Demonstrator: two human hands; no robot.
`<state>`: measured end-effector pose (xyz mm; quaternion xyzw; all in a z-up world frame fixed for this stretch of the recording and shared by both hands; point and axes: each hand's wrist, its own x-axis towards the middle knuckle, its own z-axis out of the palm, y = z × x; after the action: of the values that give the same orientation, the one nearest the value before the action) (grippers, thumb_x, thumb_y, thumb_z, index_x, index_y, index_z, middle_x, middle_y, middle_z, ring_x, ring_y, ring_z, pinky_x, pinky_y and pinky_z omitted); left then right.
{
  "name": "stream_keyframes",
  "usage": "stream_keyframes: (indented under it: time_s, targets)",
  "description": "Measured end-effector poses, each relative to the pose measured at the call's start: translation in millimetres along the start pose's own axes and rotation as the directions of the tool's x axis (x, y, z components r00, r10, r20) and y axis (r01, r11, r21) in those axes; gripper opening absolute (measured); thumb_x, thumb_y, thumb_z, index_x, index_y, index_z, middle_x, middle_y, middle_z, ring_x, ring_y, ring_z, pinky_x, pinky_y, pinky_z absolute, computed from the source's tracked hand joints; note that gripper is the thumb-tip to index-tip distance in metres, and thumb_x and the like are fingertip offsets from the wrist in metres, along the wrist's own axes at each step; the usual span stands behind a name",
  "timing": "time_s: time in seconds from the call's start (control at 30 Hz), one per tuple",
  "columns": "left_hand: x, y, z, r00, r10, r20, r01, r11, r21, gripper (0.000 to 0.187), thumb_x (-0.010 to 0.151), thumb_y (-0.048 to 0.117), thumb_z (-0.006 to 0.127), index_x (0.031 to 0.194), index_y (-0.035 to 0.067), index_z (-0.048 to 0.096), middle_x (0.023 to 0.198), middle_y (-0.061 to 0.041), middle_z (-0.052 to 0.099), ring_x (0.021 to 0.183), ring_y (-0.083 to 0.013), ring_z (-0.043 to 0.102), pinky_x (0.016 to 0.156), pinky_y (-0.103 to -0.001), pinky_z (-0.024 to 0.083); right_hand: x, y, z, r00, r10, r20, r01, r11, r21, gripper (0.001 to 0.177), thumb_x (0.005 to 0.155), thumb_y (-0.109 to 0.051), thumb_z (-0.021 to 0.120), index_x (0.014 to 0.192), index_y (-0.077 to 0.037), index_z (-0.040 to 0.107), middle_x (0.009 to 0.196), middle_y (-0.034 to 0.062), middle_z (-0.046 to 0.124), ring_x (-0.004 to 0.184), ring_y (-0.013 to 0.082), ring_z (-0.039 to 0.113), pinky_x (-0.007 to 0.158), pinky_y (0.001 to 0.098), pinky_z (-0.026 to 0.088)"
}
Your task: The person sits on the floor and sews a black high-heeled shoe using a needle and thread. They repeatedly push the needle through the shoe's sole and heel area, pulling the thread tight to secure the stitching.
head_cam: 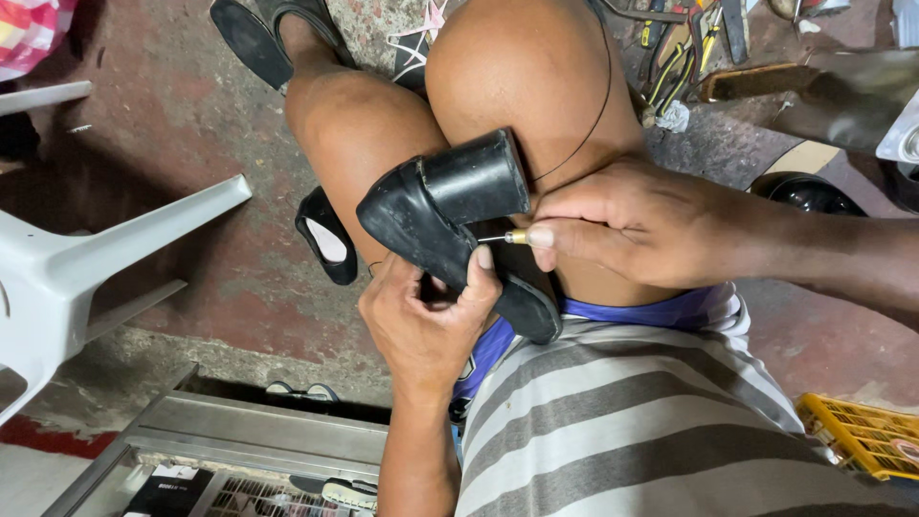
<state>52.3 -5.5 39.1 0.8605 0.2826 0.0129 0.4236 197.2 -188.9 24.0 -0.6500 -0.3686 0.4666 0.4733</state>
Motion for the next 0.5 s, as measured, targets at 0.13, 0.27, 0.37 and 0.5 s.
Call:
stream_keyframes:
  time_s: [0.13,0.27,0.37,0.5]
  targets:
    - [-1,-3,1,1.0,-0.015,-0.002,0.015,1.0,0.007,0.025,0.081,0.026,0.086,0.089,0.007,0.072,0.067,-0.003,0.062,0.054,-0.0117,0.058,0.053,-0.028,0.047,-5,-12,4,0.993,0.073,-0.089,-0.099,0.934,-0.344,0.023,0.093,-0.03,0.063,0.095,-0.009,0.071,0.059,0.0111,0.06,0.049,0.0251,0.061,0.049,0.0387,0.045]
    - [-2,-11,1,0.999,0.037,-0.012,-0.037,0.999,-0.008,0.025,0.083,0.026,0.086,0.09,0.006,0.071,0.069,-0.004,0.063,0.057,-0.0118,0.059,0.054,-0.028,0.048,-21,4,1,0.958,0.272,-0.085,-0.285,0.92,-0.269,0.024,0.094,-0.033,0.063,0.1,-0.012,0.072,0.052,0.009,0.059,0.046,0.0223,0.063,0.049,0.0389,0.047]
    - [-1,-20,0,0.991,0.115,-0.067,-0.119,0.991,-0.058,0.021,0.092,0.024,0.082,0.099,0.007,0.071,0.085,-0.004,0.072,0.073,-0.01,0.07,0.068,-0.027,0.056,-33,37,-1,0.969,0.228,0.093,-0.24,0.961,0.139,0.027,0.105,-0.034,0.056,0.101,-0.015,0.074,0.078,-0.002,0.073,0.067,0.0152,0.068,0.059,0.0329,0.055]
    - [-4,-28,2,0.997,-0.009,-0.081,0.001,0.994,-0.106,0.022,0.085,0.018,0.085,0.093,0.004,0.07,0.073,0.0,0.063,0.06,-0.0086,0.057,0.058,-0.024,0.047,-52,57,-26,0.88,0.429,0.205,-0.415,0.903,-0.109,0.03,0.105,-0.036,0.047,0.104,-0.018,0.071,0.07,0.0068,0.062,0.063,0.0182,0.059,0.062,0.0348,0.05]
